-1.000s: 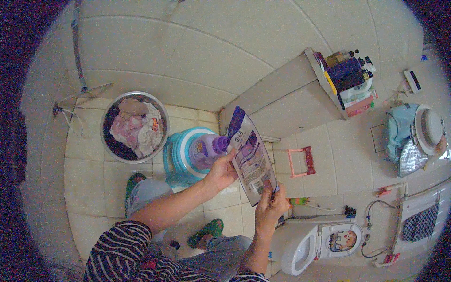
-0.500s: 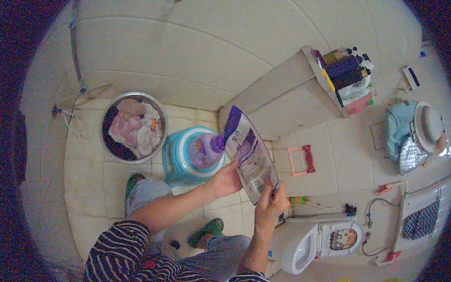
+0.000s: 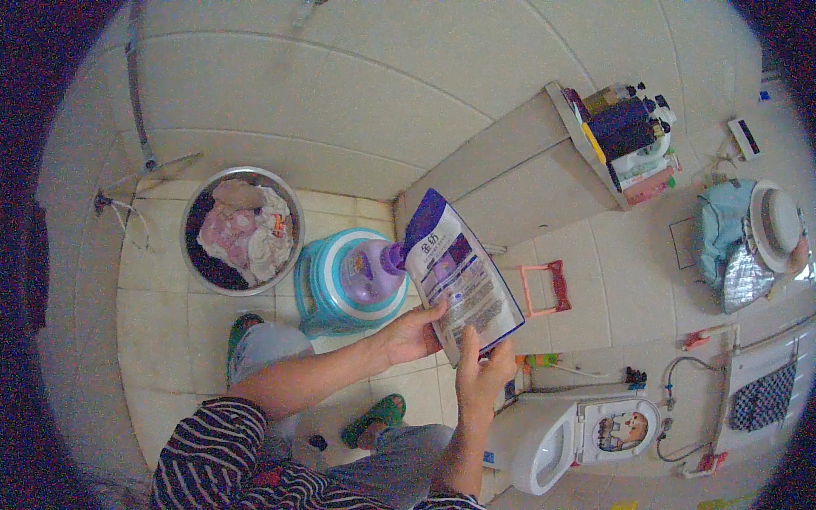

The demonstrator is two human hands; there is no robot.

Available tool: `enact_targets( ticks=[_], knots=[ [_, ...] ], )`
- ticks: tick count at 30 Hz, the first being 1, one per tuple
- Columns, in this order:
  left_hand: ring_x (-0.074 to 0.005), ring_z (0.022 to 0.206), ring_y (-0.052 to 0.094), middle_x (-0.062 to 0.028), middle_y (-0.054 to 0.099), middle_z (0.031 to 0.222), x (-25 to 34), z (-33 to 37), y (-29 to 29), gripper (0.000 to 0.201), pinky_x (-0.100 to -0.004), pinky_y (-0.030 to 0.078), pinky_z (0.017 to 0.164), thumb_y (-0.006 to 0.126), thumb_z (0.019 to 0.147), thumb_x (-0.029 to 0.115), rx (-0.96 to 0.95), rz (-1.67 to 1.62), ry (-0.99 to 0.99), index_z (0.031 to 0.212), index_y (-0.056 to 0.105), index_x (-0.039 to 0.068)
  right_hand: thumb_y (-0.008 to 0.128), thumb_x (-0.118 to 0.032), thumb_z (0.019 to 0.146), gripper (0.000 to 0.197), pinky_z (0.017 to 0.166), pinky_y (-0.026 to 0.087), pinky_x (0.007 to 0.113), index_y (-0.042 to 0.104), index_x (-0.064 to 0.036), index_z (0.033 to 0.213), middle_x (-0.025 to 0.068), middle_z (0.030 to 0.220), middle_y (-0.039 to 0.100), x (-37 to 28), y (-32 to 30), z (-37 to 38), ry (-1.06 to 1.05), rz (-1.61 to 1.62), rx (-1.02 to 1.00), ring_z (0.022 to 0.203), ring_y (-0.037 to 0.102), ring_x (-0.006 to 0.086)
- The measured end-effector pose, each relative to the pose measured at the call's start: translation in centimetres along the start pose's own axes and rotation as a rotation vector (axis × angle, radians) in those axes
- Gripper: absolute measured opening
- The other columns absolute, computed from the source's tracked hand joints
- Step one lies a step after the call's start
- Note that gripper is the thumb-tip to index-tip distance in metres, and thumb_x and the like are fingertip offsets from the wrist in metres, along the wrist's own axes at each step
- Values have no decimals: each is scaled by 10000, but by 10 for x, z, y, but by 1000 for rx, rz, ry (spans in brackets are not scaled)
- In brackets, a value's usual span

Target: Refilling a fabric softener bottle from a refill pouch using scissors.

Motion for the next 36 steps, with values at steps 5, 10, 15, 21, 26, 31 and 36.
enact_targets(
  ticks=[5,10,15,21,26,31,36],
  knots=[
    [-186,1072,511,-9,551,1135,-1,-1,8,406,-389,384,950,626,805,286,-21,-5,2,1157,490,133,603,-67,802,365,772,441,266,471,58,1117,111,987,571,-2,0,-2,-60,35,-9,875,547,149],
    [-188,1055,523,-17,559,1121,-1,-3,13,409,-379,402,935,627,802,307,-13,15,29,1148,497,131,611,-70,791,448,869,403,304,424,55,1179,125,1064,539,-21,4,-13,-23,183,-8,975,523,187],
    [-195,1065,518,-22,554,1134,-2,-2,9,427,-384,401,936,620,804,324,-55,6,41,1161,490,128,575,-97,834,218,546,451,228,519,34,998,63,731,585,-8,3,-29,148,112,-89,601,553,100],
    [-220,1086,507,-42,538,1164,-4,-1,5,465,-402,395,940,605,815,315,-112,-9,11,1209,449,124,531,-89,865,118,424,394,212,541,23,902,24,607,550,-7,8,-29,99,112,-4,470,495,68],
    [-223,1105,496,-56,530,1176,-9,-3,8,486,-406,394,941,616,809,295,-156,10,-31,1219,435,107,536,-83,863,103,410,388,213,540,20,868,20,577,533,-10,5,-27,56,61,25,441,478,66],
    [-235,1057,527,-64,554,1134,-17,-5,4,454,-419,415,928,641,792,255,-249,140,-86,1177,470,87,535,-64,857,77,398,372,215,536,13,853,24,563,525,-10,6,-27,8,23,44,431,465,62],
    [-224,981,566,-51,584,1066,-22,-10,5,382,-399,459,874,650,786,241,-229,208,-95,1110,520,86,541,-55,849,72,397,351,230,536,17,851,25,556,514,-12,7,-27,-36,-40,78,435,439,56]
  ],
)
Point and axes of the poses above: each hand's wrist, its own z-axis towards the middle knuckle, its own y-axis out of the palm, x = y × z, the point moved 1 cm from there along z, towards the middle knuckle
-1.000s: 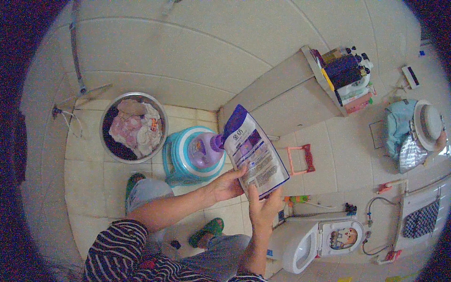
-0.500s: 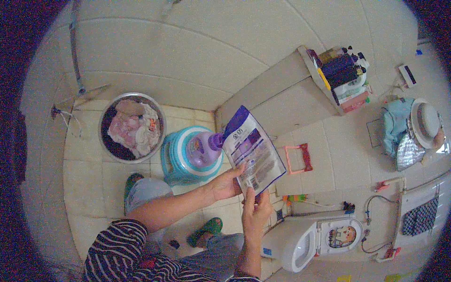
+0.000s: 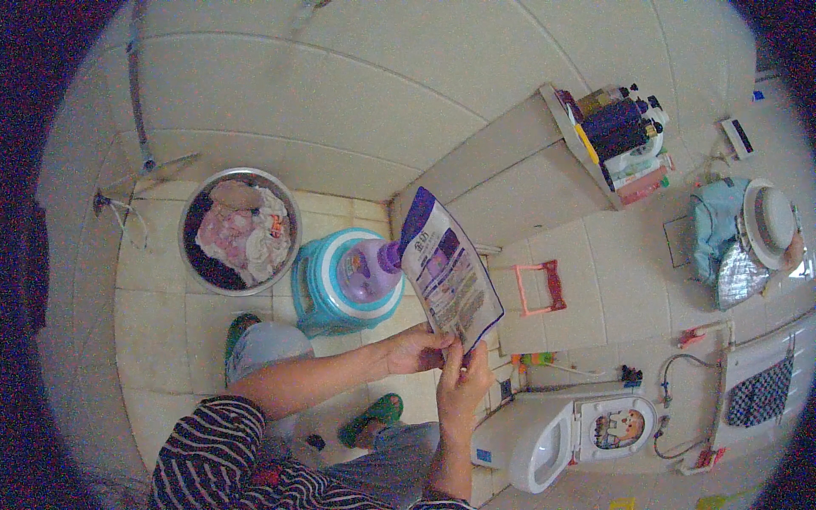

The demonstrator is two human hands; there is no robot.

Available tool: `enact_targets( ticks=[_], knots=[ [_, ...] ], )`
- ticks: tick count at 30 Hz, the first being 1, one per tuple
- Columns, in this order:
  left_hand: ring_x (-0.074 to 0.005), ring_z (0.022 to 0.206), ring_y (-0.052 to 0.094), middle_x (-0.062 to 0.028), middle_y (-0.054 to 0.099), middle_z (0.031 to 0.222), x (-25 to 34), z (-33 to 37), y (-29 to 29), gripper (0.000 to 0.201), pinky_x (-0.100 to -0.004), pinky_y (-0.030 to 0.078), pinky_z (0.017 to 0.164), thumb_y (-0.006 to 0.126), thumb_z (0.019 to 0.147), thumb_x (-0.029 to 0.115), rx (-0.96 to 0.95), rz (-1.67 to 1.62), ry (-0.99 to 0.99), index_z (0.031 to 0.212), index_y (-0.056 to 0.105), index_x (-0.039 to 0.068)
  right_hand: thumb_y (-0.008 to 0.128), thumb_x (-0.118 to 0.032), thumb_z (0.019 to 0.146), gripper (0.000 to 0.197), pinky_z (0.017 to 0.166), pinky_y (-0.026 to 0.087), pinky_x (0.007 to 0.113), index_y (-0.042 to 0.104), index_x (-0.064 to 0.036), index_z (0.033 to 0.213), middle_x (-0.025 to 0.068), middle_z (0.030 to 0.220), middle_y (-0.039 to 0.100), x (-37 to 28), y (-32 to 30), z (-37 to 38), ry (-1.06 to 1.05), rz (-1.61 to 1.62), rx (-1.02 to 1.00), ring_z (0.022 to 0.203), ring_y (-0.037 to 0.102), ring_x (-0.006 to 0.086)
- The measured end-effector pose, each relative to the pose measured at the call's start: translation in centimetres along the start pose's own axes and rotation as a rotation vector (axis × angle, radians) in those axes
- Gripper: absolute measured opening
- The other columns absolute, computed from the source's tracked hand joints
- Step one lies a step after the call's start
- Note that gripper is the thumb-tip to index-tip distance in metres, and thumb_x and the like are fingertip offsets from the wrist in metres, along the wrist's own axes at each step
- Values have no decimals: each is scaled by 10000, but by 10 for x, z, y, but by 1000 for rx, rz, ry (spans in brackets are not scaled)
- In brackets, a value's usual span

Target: Refilling a fabric softener bottle from a refill pouch using scissors.

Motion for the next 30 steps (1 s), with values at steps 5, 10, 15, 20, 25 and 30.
enact_targets(
  ticks=[5,10,15,20,25,30],
  knots=[
    [-201,947,579,-35,604,1009,-4,0,0,322,-374,476,836,640,796,251,33,-7,24,1061,547,93,541,-53,849,72,412,354,226,547,16,870,25,560,511,3,1,1,-47,-26,12,463,440,52],
    [-189,940,582,-37,608,1003,-2,-1,-3,278,-350,474,823,593,834,260,119,-18,0,1055,552,96,538,-50,850,94,419,365,227,558,21,907,29,570,522,4,2,-1,-38,-53,1,468,453,57],
    [-196,997,556,-49,585,1065,4,3,0,274,-357,434,882,566,852,238,184,-99,123,1079,533,88,535,-46,845,102,414,381,220,554,34,905,31,581,534,3,1,-3,52,25,-13,454,462,59],
    [-204,1049,530,-52,563,1119,14,8,-14,317,-366,394,935,537,866,237,129,-165,175,1139,499,80,536,-52,842,101,410,393,220,553,32,894,28,577,533,1,-2,-5,61,1,-35,448,464,59],
    [-192,1066,523,-43,557,1148,18,14,-26,343,-364,400,928,519,876,244,135,-166,228,1172,484,73,537,-65,843,105,406,404,221,555,27,891,23,577,532,-2,-2,-5,81,13,-49,444,467,61],
    [-200,1063,526,-51,558,1150,22,18,-38,365,-372,405,927,526,872,261,153,-183,269,1179,475,71,534,-61,843,121,401,400,224,551,24,927,31,575,537,1,1,-6,89,35,-46,439,464,61]
  ],
)
Point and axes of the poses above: each hand's wrist, its own z-axis towards the middle knuckle, its own y-axis out of the palm, x = y × z, the point moved 1 cm from there along z, towards the middle knuckle
